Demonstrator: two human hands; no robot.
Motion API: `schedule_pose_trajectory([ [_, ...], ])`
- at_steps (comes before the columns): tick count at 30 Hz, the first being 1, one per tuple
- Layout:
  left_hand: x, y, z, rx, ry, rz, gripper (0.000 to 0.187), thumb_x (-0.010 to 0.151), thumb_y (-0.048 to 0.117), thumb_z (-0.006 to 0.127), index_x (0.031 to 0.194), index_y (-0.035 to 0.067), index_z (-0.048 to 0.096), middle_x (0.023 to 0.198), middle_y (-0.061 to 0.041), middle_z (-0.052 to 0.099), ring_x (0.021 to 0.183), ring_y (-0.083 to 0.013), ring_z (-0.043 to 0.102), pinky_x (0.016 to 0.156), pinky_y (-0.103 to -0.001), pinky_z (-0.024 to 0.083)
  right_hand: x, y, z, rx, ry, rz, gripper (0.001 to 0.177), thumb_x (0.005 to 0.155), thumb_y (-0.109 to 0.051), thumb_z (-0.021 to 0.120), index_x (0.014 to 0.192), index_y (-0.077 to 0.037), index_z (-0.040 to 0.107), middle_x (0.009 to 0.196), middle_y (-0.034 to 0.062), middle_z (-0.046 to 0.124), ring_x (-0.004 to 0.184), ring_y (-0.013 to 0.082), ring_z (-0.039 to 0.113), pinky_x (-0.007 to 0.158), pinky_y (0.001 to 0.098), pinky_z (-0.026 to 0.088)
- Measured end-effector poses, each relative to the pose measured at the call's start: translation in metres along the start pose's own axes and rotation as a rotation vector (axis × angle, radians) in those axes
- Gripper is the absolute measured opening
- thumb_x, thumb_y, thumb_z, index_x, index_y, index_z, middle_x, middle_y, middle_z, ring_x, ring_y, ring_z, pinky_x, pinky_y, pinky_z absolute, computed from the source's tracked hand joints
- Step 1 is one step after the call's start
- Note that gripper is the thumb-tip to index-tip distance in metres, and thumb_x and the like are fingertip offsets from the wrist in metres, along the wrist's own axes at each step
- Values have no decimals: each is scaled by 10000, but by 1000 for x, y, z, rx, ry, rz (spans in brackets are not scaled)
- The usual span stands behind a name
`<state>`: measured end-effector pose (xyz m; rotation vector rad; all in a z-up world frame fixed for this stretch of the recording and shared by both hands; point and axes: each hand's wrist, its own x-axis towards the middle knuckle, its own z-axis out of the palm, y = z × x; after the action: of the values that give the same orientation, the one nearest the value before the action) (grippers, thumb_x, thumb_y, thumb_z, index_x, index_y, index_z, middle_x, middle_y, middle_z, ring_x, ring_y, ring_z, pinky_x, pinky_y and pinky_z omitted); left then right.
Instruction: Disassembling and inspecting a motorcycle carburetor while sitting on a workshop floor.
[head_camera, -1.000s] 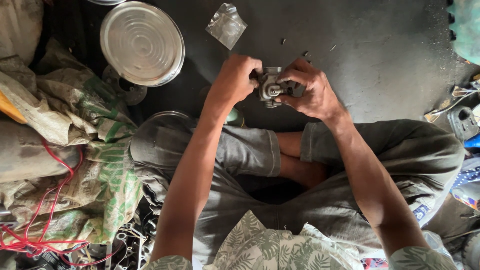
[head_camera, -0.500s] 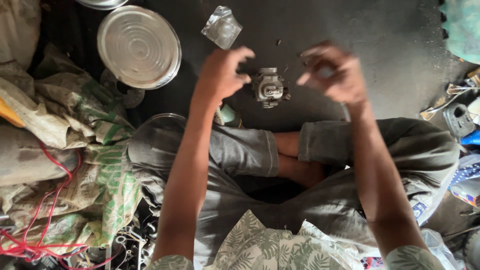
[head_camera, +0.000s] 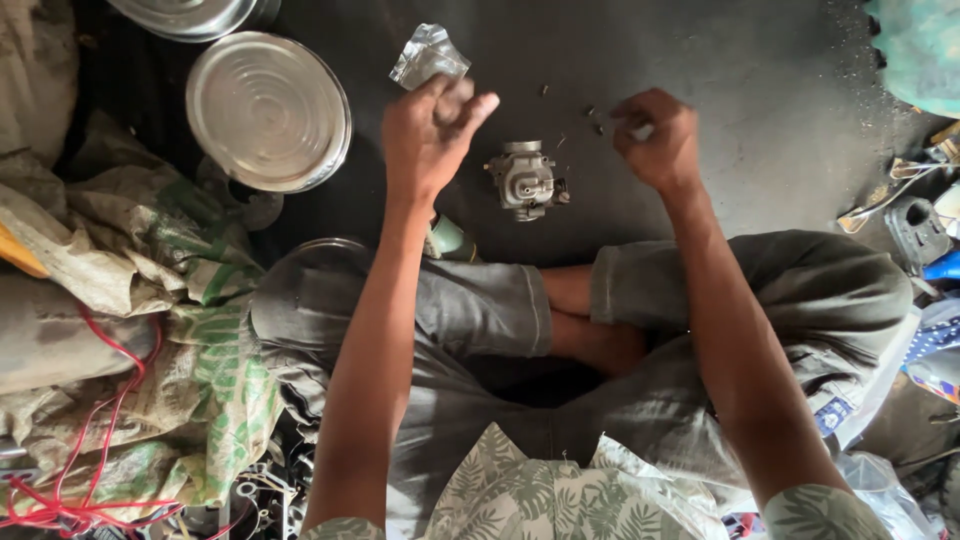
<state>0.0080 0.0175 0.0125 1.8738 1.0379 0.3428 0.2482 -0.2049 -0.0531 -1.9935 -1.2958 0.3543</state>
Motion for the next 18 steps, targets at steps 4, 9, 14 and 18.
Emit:
schedule_pose_trajectory([
  [4,6,-20,15,6,203,493,561,874,291,856,1271,-47,651,1213,-238,686,1094,-381,674,918,-419,543,2,-13,10,11,-102,149,266,775,24,766,1037,-13,740,962,137,705,799,224,732,700,336,587],
  [9,9,-34,22,-72,92,311,448,959,294,801,1284,17,666,1288,-182,693,1205,-335,682,1031,-412,547,4,1,22,-179,-159,94,241,783,-5,824,1012,-37,753,918,160,683,759,330,686,680,423,551],
  [14,7,-36,22,-54,92,310,443,961,307,801,1270,18,670,1286,-181,696,1211,-344,681,1038,-413,543,10,-15,24,-224,-94,78,148,817,10,802,918,-11,695,927,155,680,790,350,686,686,445,544],
  [18,7,-30,18,-65,38,260,455,967,349,775,1269,24,671,1297,-183,690,1202,-344,682,1017,-412,542,15,-13,28,-168,-60,54,146,852,25,785,947,2,676,1010,159,676,793,346,693,690,444,551],
])
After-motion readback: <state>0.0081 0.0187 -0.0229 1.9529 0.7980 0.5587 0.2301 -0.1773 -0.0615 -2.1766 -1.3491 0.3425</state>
